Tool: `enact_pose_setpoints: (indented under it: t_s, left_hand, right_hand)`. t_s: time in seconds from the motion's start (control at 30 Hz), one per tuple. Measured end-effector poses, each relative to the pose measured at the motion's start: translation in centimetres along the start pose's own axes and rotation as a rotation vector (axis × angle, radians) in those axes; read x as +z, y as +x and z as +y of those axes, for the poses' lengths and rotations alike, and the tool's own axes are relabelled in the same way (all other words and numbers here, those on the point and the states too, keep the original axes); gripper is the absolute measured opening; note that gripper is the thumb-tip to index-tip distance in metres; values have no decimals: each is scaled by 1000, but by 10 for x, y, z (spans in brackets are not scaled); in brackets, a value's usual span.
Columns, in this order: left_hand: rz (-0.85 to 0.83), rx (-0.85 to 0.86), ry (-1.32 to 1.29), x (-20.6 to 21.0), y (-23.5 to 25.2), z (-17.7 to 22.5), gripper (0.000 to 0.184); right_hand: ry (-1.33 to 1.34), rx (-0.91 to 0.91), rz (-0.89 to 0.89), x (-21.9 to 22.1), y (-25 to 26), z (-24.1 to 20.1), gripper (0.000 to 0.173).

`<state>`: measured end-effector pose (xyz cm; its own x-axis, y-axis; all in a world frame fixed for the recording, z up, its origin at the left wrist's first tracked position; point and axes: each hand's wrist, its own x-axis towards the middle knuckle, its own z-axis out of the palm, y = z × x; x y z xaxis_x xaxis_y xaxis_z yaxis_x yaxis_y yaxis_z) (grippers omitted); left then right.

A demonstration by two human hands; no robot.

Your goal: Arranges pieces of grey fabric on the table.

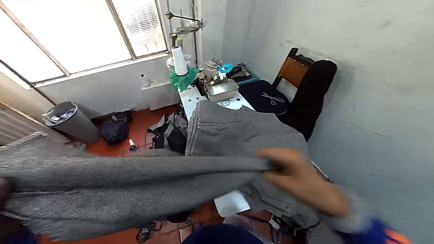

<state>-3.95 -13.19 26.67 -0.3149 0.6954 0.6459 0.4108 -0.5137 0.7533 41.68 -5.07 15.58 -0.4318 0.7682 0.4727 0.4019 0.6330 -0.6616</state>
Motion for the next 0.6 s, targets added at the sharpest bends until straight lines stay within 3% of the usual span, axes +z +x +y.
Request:
enact_pose_setpoints:
  t_s: [0.07, 0.13, 0.2, 0.23, 0.33, 0.37, 0.43, 0.5, 0.53, 0.6]
  left_hand:
    - [-28, 56, -18, 56, 3, -22, 20]
    - [-116, 50, 1, 126, 21, -61, 11]
    - [-266, -49, 94, 213, 39, -114, 31]
    - [-378, -143, 161, 254, 42, -147, 47]
    - [-643, -433, 457, 347, 24, -241, 70]
    - [-650, -502, 491, 359, 20, -260, 73]
    - [-533, -580, 381, 357, 15, -285, 75]
    - [-445, -643, 237, 326, -10, -309, 59]
    - [-478, -698, 226, 302, -32, -325, 50]
    - [-722, -812, 288, 253, -92, -359, 43]
  right_hand:
    - [-246, 82, 92, -87, 0, -22, 12]
    - [-453, 339, 116, -137, 16, -30, 10]
    - [-650, 463, 165, -150, 36, 24, 13]
    - [-708, 518, 169, -145, 44, 65, 23]
    - [-657, 811, 38, -96, 39, 184, 85]
    - [-629, 837, -19, -70, 31, 209, 94]
    - [-562, 872, -207, -8, 10, 247, 94]
    - [-552, 927, -388, 48, -19, 281, 91]
    - [-559, 942, -439, 58, -23, 290, 86]
    - [-504, 933, -462, 52, -3, 280, 61]
